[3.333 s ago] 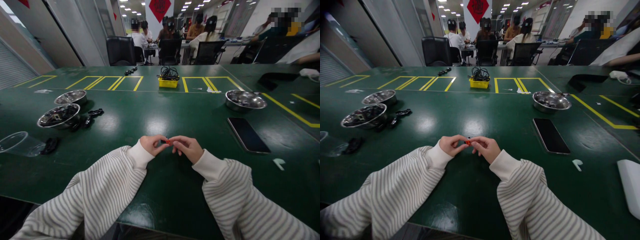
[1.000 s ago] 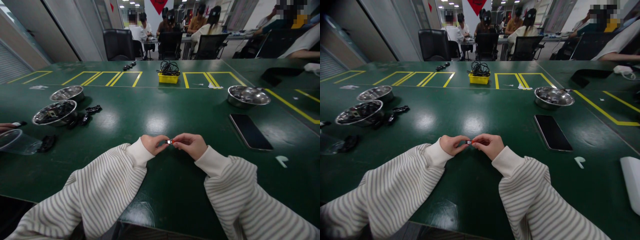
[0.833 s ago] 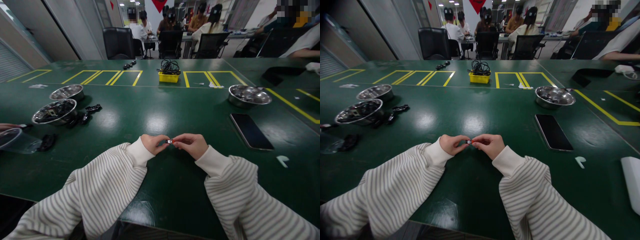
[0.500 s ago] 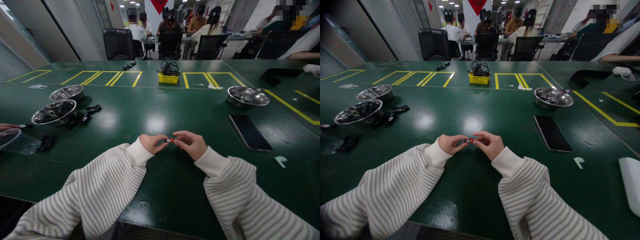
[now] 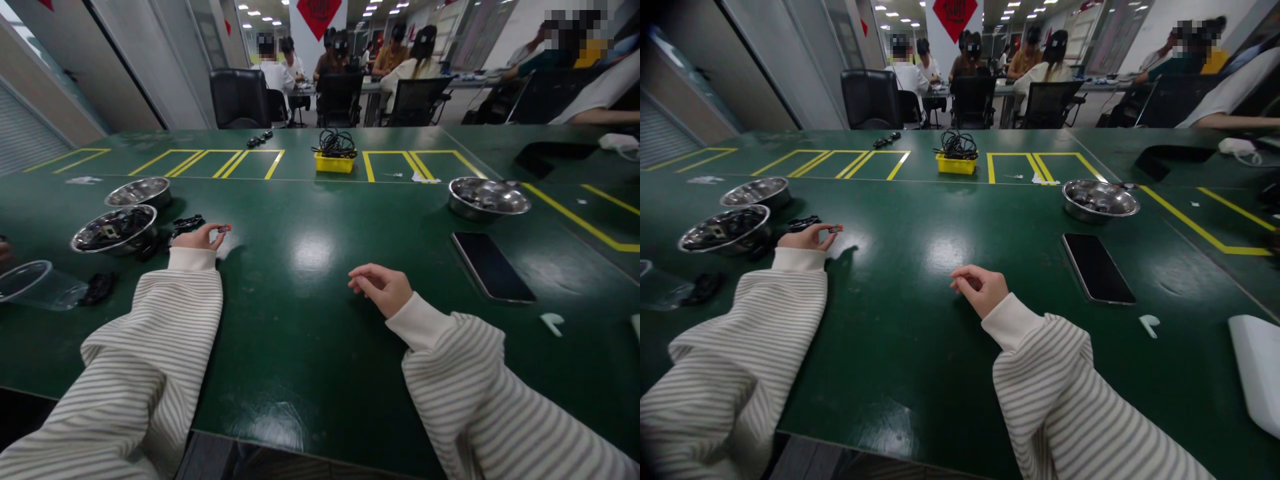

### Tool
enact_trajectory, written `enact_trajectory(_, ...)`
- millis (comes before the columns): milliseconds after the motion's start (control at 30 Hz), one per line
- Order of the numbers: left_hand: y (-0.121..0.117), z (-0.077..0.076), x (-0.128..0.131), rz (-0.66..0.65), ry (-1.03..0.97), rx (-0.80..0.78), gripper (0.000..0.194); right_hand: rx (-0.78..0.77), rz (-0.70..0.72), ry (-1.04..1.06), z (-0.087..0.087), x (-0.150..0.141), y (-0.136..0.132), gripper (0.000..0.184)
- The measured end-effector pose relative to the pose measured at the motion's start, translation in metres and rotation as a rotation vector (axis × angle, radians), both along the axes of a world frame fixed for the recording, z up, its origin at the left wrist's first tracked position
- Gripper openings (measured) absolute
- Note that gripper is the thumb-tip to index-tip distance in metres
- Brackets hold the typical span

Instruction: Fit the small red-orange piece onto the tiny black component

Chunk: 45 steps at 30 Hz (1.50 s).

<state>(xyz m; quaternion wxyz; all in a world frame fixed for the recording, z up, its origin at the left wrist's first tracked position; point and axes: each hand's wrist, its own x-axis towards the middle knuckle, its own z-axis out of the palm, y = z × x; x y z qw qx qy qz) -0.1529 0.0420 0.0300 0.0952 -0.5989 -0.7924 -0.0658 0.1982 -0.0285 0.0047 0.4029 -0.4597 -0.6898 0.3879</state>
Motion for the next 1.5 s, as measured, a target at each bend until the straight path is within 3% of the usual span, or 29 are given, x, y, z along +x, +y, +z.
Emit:
enact_trajectory(167,0.000,-0.002,-0.008,-0.080,0.190,-0.131,0.043,0.069,0.000,0.012,0.002,0.000,-0.002,0.015)
enact_trajectory(267,0.000,-0.006,-0.004,-0.130,0.189,-0.101,0.044,0.076,0.000,0.012,0.002,0.000,-0.002,0.015)
enact_trajectory(433,0.002,-0.014,0.005,-0.247,-0.038,0.261,0.038,0.081,-0.003,0.010,0.000,-0.001,-0.001,0.015)
enact_trajectory(533,0.005,-0.022,0.022,-0.423,-0.244,0.410,0.030,0.081,-0.010,0.015,-0.001,-0.002,0.000,0.015)
enact_trajectory(700,-0.011,-0.036,0.083,-0.771,-0.578,0.204,0.023,0.083,-0.011,-0.004,0.000,-0.002,0.000,0.014)
enact_trajectory(867,-0.047,-0.036,0.142,-0.914,-0.598,-0.040,0.023,0.098,-0.020,-0.029,0.000,-0.002,0.000,0.015)
enact_trajectory(1000,-0.060,-0.032,0.159,-0.908,-0.447,-0.128,0.024,0.104,-0.022,-0.042,-0.001,-0.003,0.000,0.015)
enact_trajectory(1233,-0.063,-0.026,0.162,-0.854,-0.246,-0.199,0.028,0.097,-0.022,-0.058,0.003,-0.004,-0.001,0.015)
enact_trajectory(1333,-0.063,-0.025,0.161,-0.819,-0.210,-0.209,0.040,0.102,-0.019,-0.068,0.005,-0.004,-0.002,0.014)
enact_trajectory(1433,-0.054,-0.022,0.148,-0.720,-0.164,-0.186,0.064,0.090,-0.008,-0.064,0.004,-0.003,-0.002,0.015)
enact_trajectory(1500,-0.042,-0.019,0.129,-0.575,-0.127,-0.127,0.065,0.078,0.007,-0.054,0.003,-0.002,-0.002,0.015)
